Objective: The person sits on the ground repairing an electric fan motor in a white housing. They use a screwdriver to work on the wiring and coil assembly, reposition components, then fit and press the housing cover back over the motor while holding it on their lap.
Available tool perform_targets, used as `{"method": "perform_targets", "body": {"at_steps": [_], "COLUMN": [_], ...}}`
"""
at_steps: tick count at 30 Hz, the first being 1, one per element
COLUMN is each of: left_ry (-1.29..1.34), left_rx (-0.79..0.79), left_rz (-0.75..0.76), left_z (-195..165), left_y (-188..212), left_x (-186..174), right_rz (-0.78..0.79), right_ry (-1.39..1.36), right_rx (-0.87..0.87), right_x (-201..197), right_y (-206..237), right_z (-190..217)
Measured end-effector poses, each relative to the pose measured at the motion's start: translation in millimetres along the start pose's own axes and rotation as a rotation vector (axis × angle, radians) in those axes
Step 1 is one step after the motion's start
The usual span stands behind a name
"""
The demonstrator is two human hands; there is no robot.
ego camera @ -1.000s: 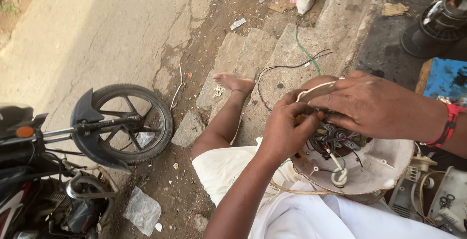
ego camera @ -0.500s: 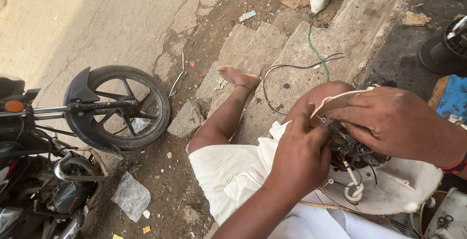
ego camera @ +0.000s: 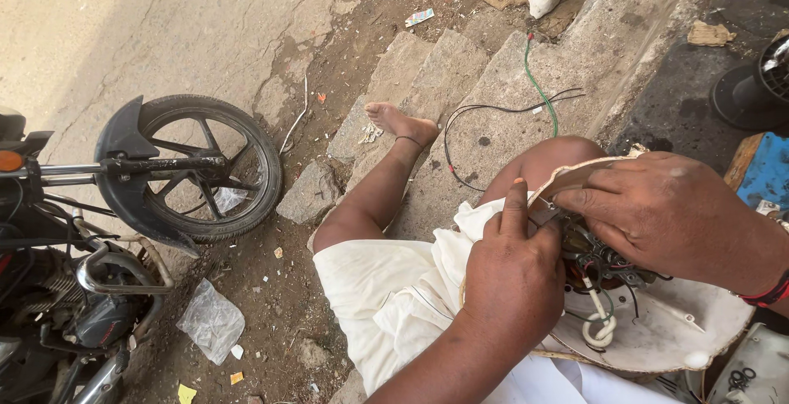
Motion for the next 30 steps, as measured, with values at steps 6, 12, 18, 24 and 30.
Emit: {"method": "perform_targets", "body": {"at_steps": [6, 12, 18, 24, 30], "left_ry": [-0.062, -0.055, -0.010, 0.101, 0.205], "left_rx": [0.007, -0.044, -0.150, -0.160, -0.167], "left_rz": [0.057, 0.063, 0.087, -0.056, -0.168], "left_z": [-2, -3, -5, -4, -7], "left_y": [-3, -7, -9, 2, 6], "left_x": [-1, 0, 2, 1, -7], "right_rz": [-0.003, -0.001, 0.000, 0.020, 0.041], "right_ry": [0.012, 0.019, 0.030, 0.031, -0.046], "right_rx": [-0.011, -0.024, -0.021, 0.036, 0.154], "right_x": [-2, -1, 0, -4, -15], "right_y": [-2, -2, -2, -4, -12], "right_z": [1, -1, -2, -1, 0]}}
Point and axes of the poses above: each hand's wrist, its own y-axis away from the middle knuckle, its own x-axis out of the palm, z = x × y, the point moved 1 cm from there along -y, towards the middle knuckle, and after that the axes turned 11 degrees about -z, right-handed, at the moved point
